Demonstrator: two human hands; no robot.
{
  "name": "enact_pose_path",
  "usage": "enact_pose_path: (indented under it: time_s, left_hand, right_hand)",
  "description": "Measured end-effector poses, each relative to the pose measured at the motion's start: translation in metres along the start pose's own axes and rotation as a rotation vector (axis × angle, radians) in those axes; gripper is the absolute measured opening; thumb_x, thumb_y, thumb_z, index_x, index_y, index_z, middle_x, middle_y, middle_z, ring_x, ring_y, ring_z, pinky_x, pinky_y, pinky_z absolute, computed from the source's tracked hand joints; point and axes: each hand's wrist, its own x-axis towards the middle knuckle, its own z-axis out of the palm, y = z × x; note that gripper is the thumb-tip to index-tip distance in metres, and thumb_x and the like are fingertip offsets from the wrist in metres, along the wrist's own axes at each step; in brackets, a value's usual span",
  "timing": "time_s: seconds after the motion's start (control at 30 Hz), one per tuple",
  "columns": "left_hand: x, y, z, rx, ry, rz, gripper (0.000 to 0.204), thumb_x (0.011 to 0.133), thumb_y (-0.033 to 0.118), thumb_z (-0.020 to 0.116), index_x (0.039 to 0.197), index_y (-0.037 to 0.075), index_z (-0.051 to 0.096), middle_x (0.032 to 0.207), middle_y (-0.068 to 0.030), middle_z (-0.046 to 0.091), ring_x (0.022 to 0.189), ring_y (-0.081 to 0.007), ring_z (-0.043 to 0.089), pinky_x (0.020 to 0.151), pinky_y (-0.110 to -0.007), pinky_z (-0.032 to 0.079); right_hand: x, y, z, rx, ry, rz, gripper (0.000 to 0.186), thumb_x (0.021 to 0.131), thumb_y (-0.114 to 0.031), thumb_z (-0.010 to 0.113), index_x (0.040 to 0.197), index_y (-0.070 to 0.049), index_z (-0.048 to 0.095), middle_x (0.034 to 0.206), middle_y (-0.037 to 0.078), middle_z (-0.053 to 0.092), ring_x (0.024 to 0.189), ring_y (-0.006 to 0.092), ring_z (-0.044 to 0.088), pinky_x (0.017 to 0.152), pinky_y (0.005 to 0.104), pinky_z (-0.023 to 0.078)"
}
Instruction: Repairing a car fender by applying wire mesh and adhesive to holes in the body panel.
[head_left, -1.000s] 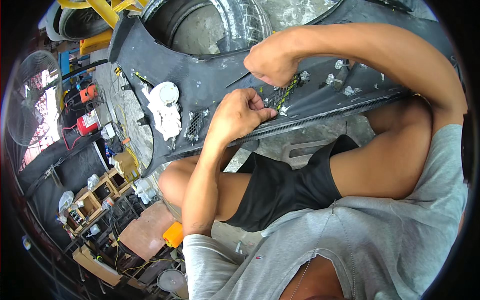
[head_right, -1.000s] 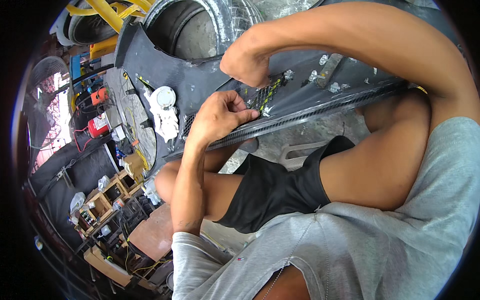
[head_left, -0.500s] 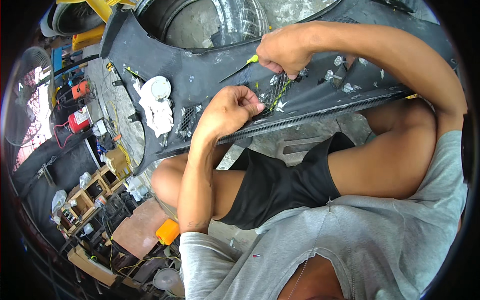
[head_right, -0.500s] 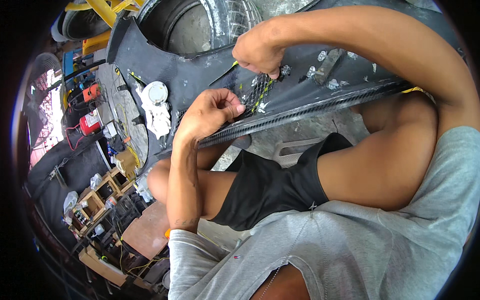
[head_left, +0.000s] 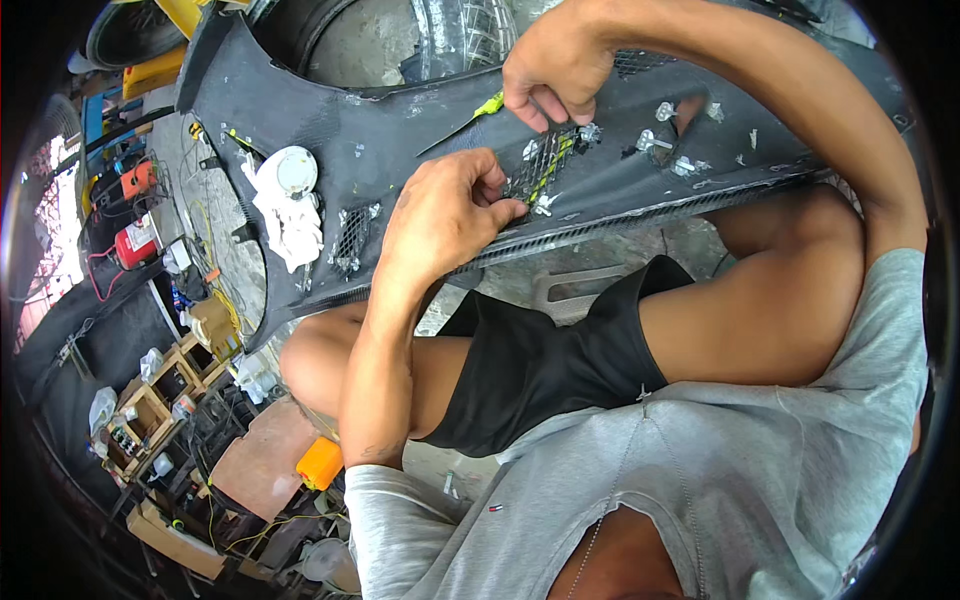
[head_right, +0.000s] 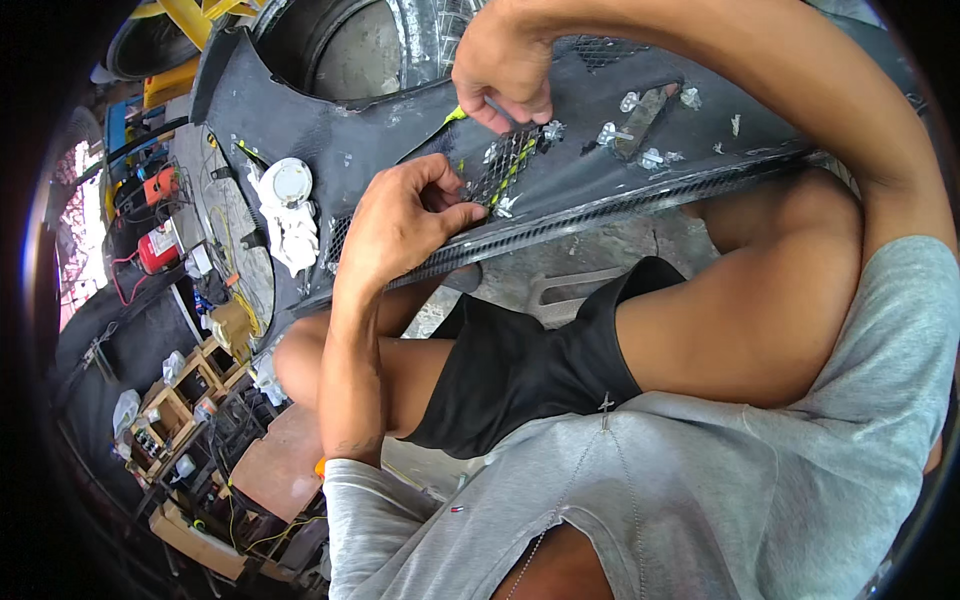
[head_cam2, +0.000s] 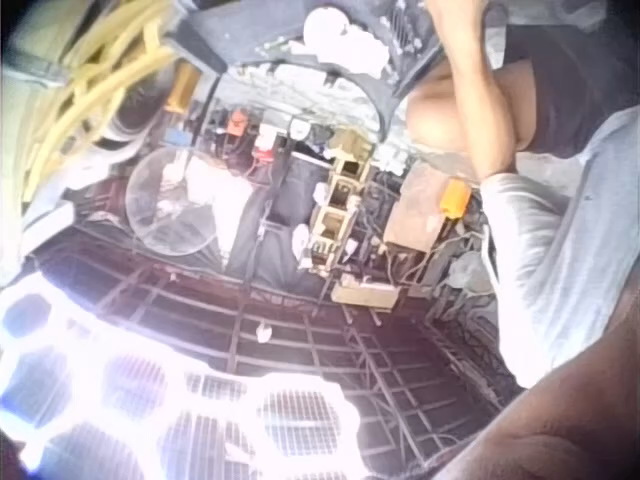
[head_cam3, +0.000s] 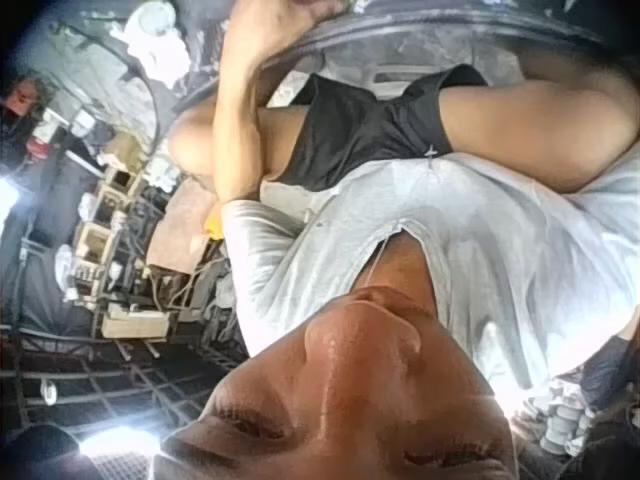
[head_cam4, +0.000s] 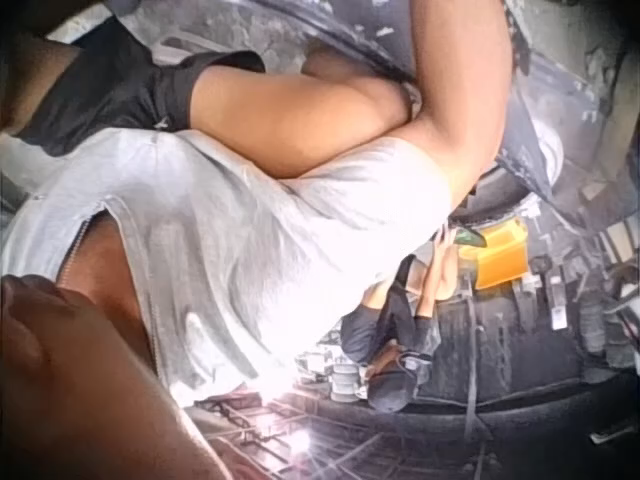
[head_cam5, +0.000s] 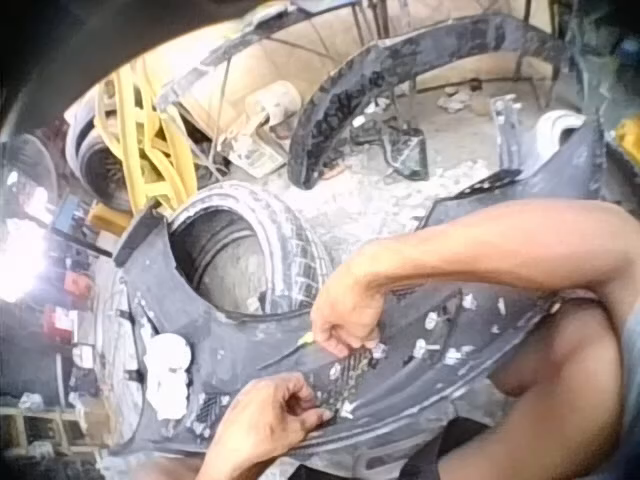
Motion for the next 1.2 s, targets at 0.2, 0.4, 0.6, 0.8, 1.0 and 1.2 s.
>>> enact_pose_path:
  time_s: [0.2,0.4,0.6,0.8,1.0,1.2]
  left_hand:
    - [0.010,0.014,-0.003,0.274,0.016,0.082,0.053,0.066,0.036,0.098,0.079,-0.002,0.064,0.070,-0.0162,0.067,0.066,-0.0322,0.066,0.062,-0.042,0.051]
    - [0.014,0.017,0.002,0.353,-0.002,0.054,0.058,0.063,0.044,0.097,0.078,-0.001,0.064,0.069,-0.0175,0.066,0.068,-0.0357,0.067,0.064,-0.044,0.051]
    - [0.011,0.016,-0.002,0.306,-0.014,0.048,0.055,0.065,0.041,0.096,0.079,-0.001,0.064,0.070,-0.0180,0.066,0.070,-0.0364,0.068,0.067,-0.045,0.052]
    - [0.003,0.014,0.007,0.376,0.090,0.121,0.045,0.071,0.031,0.093,0.081,-0.003,0.066,0.070,-0.0185,0.066,0.069,-0.0347,0.067,0.067,-0.044,0.052]
    - [-0.002,0.019,-0.002,0.074,-0.039,-0.127,0.017,0.083,0.011,0.072,0.090,-0.005,0.069,0.070,-0.0183,0.064,0.069,-0.0242,0.066,0.069,-0.039,0.052]
    - [-0.011,0.015,-0.002,0.052,-0.051,-0.027,0.022,0.085,0.005,0.057,0.098,-0.008,0.068,0.072,-0.0195,0.064,0.070,-0.0227,0.065,0.069,-0.038,0.051]
  right_hand:
    - [-0.022,-0.007,-0.006,-0.196,0.044,-0.116,0.041,0.068,-0.013,0.092,0.103,-0.007,0.071,0.096,0.006,0.075,0.095,0.0287,0.070,0.081,0.0426,0.057]
    - [-0.003,-0.008,-0.004,-0.205,-0.001,0.036,0.043,0.068,-0.016,0.093,0.105,-0.009,0.072,0.095,0.002,0.075,0.114,0.0251,0.064,0.092,0.0397,0.055]
    - [-0.005,-0.008,-0.005,-0.147,-0.002,0.047,0.039,0.067,-0.011,0.092,0.101,-0.007,0.073,0.095,0.004,0.075,0.111,0.0265,0.065,0.090,0.0408,0.056]
    - [-0.008,-0.008,-0.002,-0.145,0.060,-0.005,0.034,0.069,-0.008,0.090,0.099,-0.005,0.074,0.095,0.006,0.076,0.100,0.0268,0.070,0.084,0.0427,0.057]
    - [0.004,-0.002,-0.009,-0.096,0.008,-0.232,0.047,0.073,-0.012,0.090,0.114,-0.003,0.069,0.104,0.012,0.076,0.095,0.0280,0.072,0.081,0.0417,0.058]
    - [-0.002,-0.012,-0.006,0.248,0.157,-0.209,0.022,0.079,-0.013,0.085,0.093,0.000,0.074,0.087,0.010,0.075,0.083,0.0226,0.073,0.076,0.0388,0.057]
